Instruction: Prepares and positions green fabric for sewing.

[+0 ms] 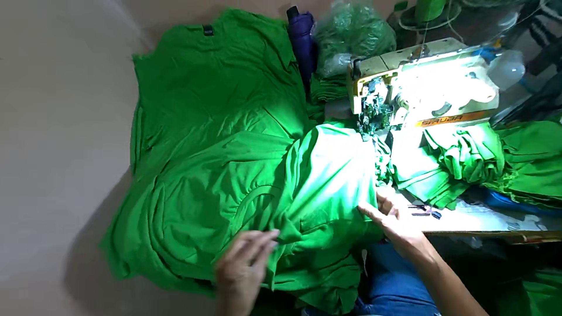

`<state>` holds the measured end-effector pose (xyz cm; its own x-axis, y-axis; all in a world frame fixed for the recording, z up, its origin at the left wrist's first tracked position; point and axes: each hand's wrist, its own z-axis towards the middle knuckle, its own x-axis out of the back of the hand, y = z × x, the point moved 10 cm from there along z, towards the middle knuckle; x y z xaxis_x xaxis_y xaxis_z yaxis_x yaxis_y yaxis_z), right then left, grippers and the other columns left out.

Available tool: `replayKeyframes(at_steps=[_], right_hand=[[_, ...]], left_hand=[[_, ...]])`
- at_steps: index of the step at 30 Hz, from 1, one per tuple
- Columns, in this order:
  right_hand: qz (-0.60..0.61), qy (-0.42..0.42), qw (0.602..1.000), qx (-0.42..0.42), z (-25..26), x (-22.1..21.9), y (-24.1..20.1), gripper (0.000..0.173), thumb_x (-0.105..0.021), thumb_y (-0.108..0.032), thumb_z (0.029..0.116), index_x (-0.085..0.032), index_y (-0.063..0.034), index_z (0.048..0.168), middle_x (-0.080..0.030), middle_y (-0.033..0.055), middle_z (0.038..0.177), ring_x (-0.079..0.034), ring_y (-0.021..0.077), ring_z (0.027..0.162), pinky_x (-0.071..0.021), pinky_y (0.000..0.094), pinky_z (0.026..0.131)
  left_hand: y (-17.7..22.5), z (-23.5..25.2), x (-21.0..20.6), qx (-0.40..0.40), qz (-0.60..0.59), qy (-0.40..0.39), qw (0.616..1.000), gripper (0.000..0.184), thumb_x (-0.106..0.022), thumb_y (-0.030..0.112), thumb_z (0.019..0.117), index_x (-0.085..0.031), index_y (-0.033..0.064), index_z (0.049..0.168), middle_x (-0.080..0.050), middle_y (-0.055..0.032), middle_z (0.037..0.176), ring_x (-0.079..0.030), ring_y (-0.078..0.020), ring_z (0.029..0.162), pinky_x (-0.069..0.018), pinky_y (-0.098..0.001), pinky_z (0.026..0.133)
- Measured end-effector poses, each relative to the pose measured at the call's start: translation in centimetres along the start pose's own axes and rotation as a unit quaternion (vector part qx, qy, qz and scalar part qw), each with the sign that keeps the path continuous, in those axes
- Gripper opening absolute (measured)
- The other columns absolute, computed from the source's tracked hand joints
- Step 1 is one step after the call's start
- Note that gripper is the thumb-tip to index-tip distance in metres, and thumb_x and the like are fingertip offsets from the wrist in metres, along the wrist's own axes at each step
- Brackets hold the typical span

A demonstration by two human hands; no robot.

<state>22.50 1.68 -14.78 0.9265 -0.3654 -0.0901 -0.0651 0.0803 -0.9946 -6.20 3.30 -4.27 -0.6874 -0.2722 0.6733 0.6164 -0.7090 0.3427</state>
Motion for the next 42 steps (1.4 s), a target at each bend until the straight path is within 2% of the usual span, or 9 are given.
replayKeyframes(at_steps=[4,8,13,21,28,31,34,38,42], right_hand=[[0.043,-0.007,0.998,-0.037,-2.9,0.7,1.1,0.024,-0.062,-0.003,0.0927,-0.063,-0.0009,0.117,-0.074,-0.0035,0.096,-0.071,0.0011,0.087,-0.0591,0.0189,0.081],[0.082,-0.038,0.995,-0.053,-6.2,0.6,2.3,0.019,-0.060,-0.004,0.0928,-0.067,-0.0054,0.111,-0.076,-0.0044,0.092,-0.073,0.0039,0.083,-0.0614,0.0226,0.077],[0.089,-0.097,0.984,-0.123,-10.7,0.2,3.7,0.025,-0.052,0.007,0.0950,-0.067,-0.0084,0.108,-0.076,-0.0080,0.090,-0.072,0.0022,0.081,-0.0613,0.0233,0.077],[0.117,-0.111,0.981,-0.111,-13.0,0.7,3.7,0.031,-0.049,0.006,0.0969,-0.069,-0.0133,0.109,-0.076,-0.0121,0.094,-0.071,-0.0016,0.086,-0.0596,0.0221,0.081],[0.072,-0.076,0.989,-0.101,-12.7,1.8,5.3,0.022,-0.056,0.004,0.0923,-0.074,-0.0067,0.101,-0.071,-0.0081,0.102,-0.066,-0.0005,0.096,-0.0568,0.0210,0.087],[0.072,-0.066,0.987,-0.124,-13.0,1.5,5.8,0.023,-0.054,0.007,0.0930,-0.071,-0.0079,0.100,-0.074,-0.0106,0.091,-0.069,-0.0027,0.085,-0.0576,0.0200,0.081],[0.073,-0.044,0.984,-0.157,-13.1,1.3,5.6,0.022,-0.052,0.008,0.0931,-0.068,-0.0060,0.100,-0.073,-0.0107,0.086,-0.068,-0.0032,0.081,-0.0569,0.0181,0.078],[0.056,-0.057,0.987,-0.141,-13.3,2.0,6.3,0.023,-0.053,0.008,0.0932,-0.069,-0.0059,0.102,-0.073,-0.0107,0.089,-0.069,-0.0026,0.083,-0.0576,0.0199,0.080],[0.055,-0.055,0.986,-0.145,-13.3,2.2,6.4,0.023,-0.053,0.008,0.0928,-0.069,-0.0063,0.102,-0.074,-0.0107,0.089,-0.069,-0.0025,0.083,-0.0581,0.0205,0.081]], left_hand=[[-4.8,3.9,8.5,0.049,0.137,0.079,0.986,0.031,-0.063,0.022,0.0998,-0.073,-0.0078,0.105,-0.069,-0.0256,0.101,-0.065,-0.0222,0.092,-0.0526,-0.0294,0.083],[-4.4,4.7,9.4,0.126,0.188,0.116,0.967,0.042,-0.059,0.024,0.1007,-0.065,-0.0095,0.125,-0.055,-0.0402,0.130,-0.055,-0.0489,0.120,-0.0465,-0.0514,0.101],[3.4,2.3,1.7,-0.016,0.058,0.124,0.991,0.018,-0.064,0.015,0.0985,-0.074,0.0008,0.099,-0.064,-0.0146,0.100,-0.063,-0.0100,0.094,-0.0515,-0.0152,0.084],[1.4,-4.6,-6.1,0.030,0.167,0.105,0.980,0.020,-0.067,0.013,0.0841,-0.063,0.0052,0.103,-0.058,-0.0201,0.105,-0.057,-0.0311,0.101,-0.0473,-0.0343,0.091],[0.1,-2.3,-3.9,0.073,0.009,0.052,0.996,0.028,-0.063,0.020,0.0956,-0.076,-0.0035,0.089,-0.073,-0.0134,0.090,-0.068,-0.0098,0.092,-0.0494,-0.0151,0.090],[-0.6,-1.5,-3.4,0.129,-0.076,0.021,0.989,0.032,-0.054,0.017,0.1019,-0.069,-0.0087,0.090,-0.065,-0.0038,0.076,-0.056,0.0099,0.073,-0.0447,-0.0051,0.072],[-0.9,-0.8,-3.6,0.175,-0.100,0.005,0.979,0.034,-0.044,0.018,0.1066,-0.062,-0.0060,0.091,-0.052,0.0040,0.071,-0.046,0.0120,0.065,-0.0383,-0.0053,0.064],[-0.2,-0.8,-2.3,0.148,-0.071,0.065,0.984,0.040,-0.074,0.025,0.0878,-0.059,-0.0094,0.102,-0.064,-0.0078,0.092,-0.059,0.0080,0.088,-0.0476,-0.0071,0.081],[0.6,-1.0,-0.9,0.082,-0.063,0.134,0.986,0.037,-0.075,0.006,0.0786,-0.053,-0.0098,0.104,-0.063,-0.0073,0.097,-0.058,0.0104,0.093,-0.0457,-0.0050,0.087]])
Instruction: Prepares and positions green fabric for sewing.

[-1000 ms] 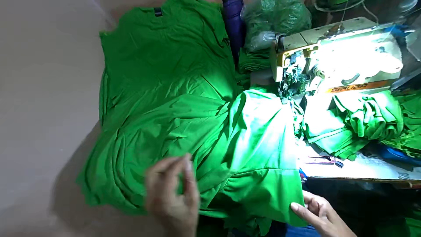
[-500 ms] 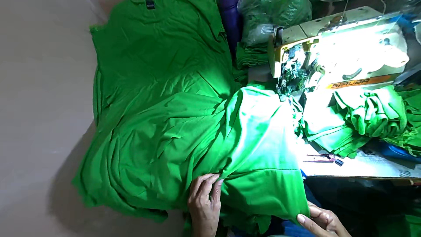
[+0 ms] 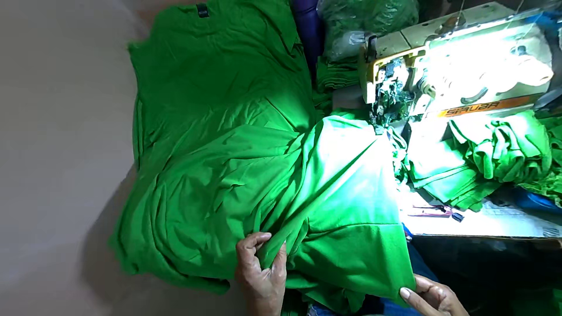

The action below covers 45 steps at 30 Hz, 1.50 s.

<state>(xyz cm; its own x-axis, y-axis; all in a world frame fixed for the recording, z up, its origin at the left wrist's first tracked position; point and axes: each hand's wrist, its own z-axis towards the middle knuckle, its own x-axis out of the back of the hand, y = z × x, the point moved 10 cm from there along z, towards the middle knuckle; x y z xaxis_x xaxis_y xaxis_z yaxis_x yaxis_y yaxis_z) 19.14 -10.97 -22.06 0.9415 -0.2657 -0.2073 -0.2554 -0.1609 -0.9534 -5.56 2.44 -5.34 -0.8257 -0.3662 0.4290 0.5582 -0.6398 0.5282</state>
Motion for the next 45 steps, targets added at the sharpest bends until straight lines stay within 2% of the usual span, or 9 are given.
replayKeyframes(at_steps=[3,9,12,19,25,34,39,42,45], right_hand=[[0.005,-0.003,1.000,0.001,0.1,-0.2,-0.1,0.023,-0.053,0.008,0.0928,-0.069,-0.0063,0.102,-0.074,-0.0106,0.089,-0.069,-0.0027,0.083,-0.0579,0.0200,0.080],[0.010,0.006,1.000,-0.004,0.0,-0.1,0.0,0.023,-0.053,0.008,0.0927,-0.068,-0.0074,0.100,-0.073,-0.0108,0.087,-0.069,-0.0026,0.082,-0.0576,0.0196,0.079],[0.010,0.000,1.000,-0.002,0.0,-0.2,0.0,0.022,-0.053,0.008,0.0933,-0.068,-0.0068,0.100,-0.073,-0.0104,0.087,-0.068,-0.0023,0.081,-0.0574,0.0197,0.078],[0.008,0.003,1.000,0.009,0.1,-0.4,0.1,0.022,-0.053,0.007,0.0933,-0.068,-0.0053,0.103,-0.073,-0.0097,0.089,-0.068,-0.0021,0.082,-0.0575,0.0198,0.079],[0.003,0.010,1.000,0.007,-0.1,0.0,0.3,0.021,-0.053,0.007,0.0928,-0.068,-0.0059,0.100,-0.072,-0.0098,0.087,-0.068,-0.0022,0.081,-0.0572,0.0199,0.079],[0.002,0.000,1.000,0.004,0.1,-0.7,-0.1,0.021,-0.053,0.007,0.0935,-0.068,-0.0046,0.102,-0.073,-0.0083,0.089,-0.069,-0.0017,0.083,-0.0575,0.0202,0.080],[0.000,0.030,1.000,-0.006,0.1,-0.3,-0.4,0.017,-0.052,0.004,0.0957,-0.066,-0.0038,0.100,-0.070,-0.0090,0.087,-0.066,-0.0034,0.081,-0.0556,0.0174,0.077],[-0.005,0.020,1.000,0.009,0.4,-0.2,-0.1,0.014,-0.053,0.001,0.0971,-0.066,-0.0029,0.100,-0.070,-0.0084,0.088,-0.066,-0.0036,0.082,-0.0551,0.0175,0.077],[-0.005,0.010,1.000,0.018,0.0,-0.2,-0.2,0.018,-0.051,0.004,0.0970,-0.068,-0.0042,0.100,-0.071,-0.0090,0.086,-0.067,-0.0033,0.081,-0.0564,0.0188,0.079]], left_hand=[[0.0,0.0,0.0,-0.019,-0.042,-0.037,0.998,0.037,-0.079,0.021,0.0858,-0.058,0.0001,0.107,-0.067,0.0035,0.101,-0.059,0.0127,0.098,-0.0484,-0.0064,0.090],[1.0,-0.5,0.5,-0.062,0.038,-0.106,0.992,0.027,-0.069,0.029,0.0960,-0.068,0.0019,0.098,-0.067,-0.0059,0.087,-0.060,0.0030,0.088,-0.0451,-0.0069,0.084],[0.1,-0.8,0.1,-0.011,0.001,-0.086,0.996,0.026,-0.066,0.028,0.0980,-0.073,0.0041,0.092,-0.063,-0.0036,0.096,-0.058,0.0044,0.098,-0.0461,-0.0061,0.089],[2.1,2.0,-2.4,0.045,-0.132,-0.145,0.980,0.032,-0.040,0.021,0.1095,-0.059,0.0033,0.090,-0.060,0.0069,0.090,-0.055,0.0102,0.088,-0.0460,-0.0078,0.081],[3.7,1.7,-2.2,-0.074,0.036,-0.061,0.995,0.025,-0.076,0.016,0.0828,-0.060,0.0007,0.094,-0.057,-0.0088,0.087,-0.053,-0.0057,0.087,-0.0410,-0.0098,0.082],[4.2,1.0,-1.2,-0.113,-0.034,-0.066,0.991,0.029,-0.064,0.034,0.0997,-0.067,0.0060,0.094,-0.058,-0.0018,0.085,-0.056,0.0042,0.085,-0.0444,-0.0054,0.081],[2.3,-1.0,-3.2,0.005,-0.108,-0.112,0.988,0.028,-0.065,0.020,0.0976,-0.074,-0.0048,0.090,-0.064,-0.0066,0.098,-0.059,0.0051,0.099,-0.0475,-0.0068,0.089],[1.2,-0.9,-5.5,0.132,-0.272,-0.149,0.941,0.015,-0.066,0.014,0.0962,-0.077,0.0048,0.092,-0.071,0.0061,0.097,-0.064,0.0053,0.093,-0.0538,-0.0116,0.082],[5.0,3.6,-3.2,0.033,-0.257,-0.141,0.955,0.016,-0.061,0.023,0.1023,-0.076,0.0160,0.106,-0.067,0.0165,0.091,-0.059,0.0111,0.082,-0.0490,-0.0067,0.073]])
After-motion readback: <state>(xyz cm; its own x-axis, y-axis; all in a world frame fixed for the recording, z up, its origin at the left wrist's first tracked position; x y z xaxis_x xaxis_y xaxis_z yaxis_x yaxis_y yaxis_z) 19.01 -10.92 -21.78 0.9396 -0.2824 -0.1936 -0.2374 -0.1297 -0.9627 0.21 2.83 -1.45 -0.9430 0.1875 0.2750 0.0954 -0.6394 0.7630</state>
